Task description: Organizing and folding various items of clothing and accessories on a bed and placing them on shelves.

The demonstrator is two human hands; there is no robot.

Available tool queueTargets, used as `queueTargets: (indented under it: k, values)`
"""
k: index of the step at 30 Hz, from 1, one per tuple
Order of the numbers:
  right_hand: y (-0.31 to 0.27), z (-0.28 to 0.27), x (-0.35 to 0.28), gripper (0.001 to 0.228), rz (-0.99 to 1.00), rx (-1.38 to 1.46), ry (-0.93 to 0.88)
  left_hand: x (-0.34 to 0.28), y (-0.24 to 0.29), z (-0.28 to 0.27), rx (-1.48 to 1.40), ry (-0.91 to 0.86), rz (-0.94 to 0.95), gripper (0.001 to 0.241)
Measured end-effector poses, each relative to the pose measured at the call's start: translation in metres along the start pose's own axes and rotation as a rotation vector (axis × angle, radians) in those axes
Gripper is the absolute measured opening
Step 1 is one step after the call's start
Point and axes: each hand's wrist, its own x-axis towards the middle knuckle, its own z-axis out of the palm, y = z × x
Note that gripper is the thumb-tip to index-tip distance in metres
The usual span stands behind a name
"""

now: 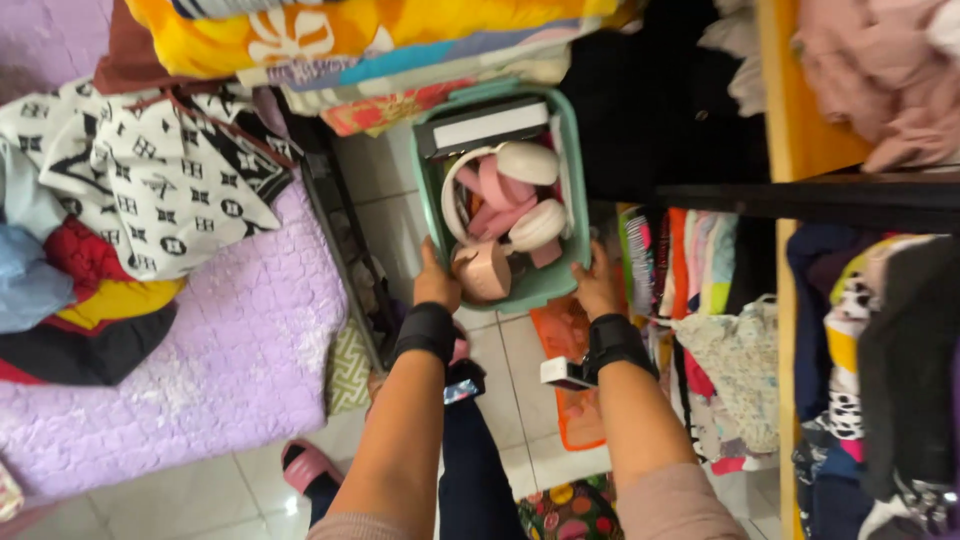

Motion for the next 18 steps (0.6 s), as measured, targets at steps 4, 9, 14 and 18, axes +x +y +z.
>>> queueTargets:
  k: [4, 9, 14, 18]
  values:
    - [-0.04, 0.009, 0.001, 0.067, 0.375, -0.077, 0.025, 0.009, 0.015, -0.001, 0.135, -0.083, -0.147, 0.088]
    - [-0.052, 0.014, -0.027, 0.082, 0.531, -0.163, 0.005, -0.004, 0.014, -0.008, 0.194, -0.2, -0.193, 0.097]
    - [-0.079, 0.051, -0.099, 0.081, 0.213, -0.44, 0.156, -0.039, -0.019, -0.031, 0.339, -0.149, 0.037, 0.064]
    - [-0.061, 0.095, -0.153, 0.073, -0.298, -0.525, 0.161, -0.101, 0.013, -0.111, 0.285, -0.161, 0.116, 0.041]
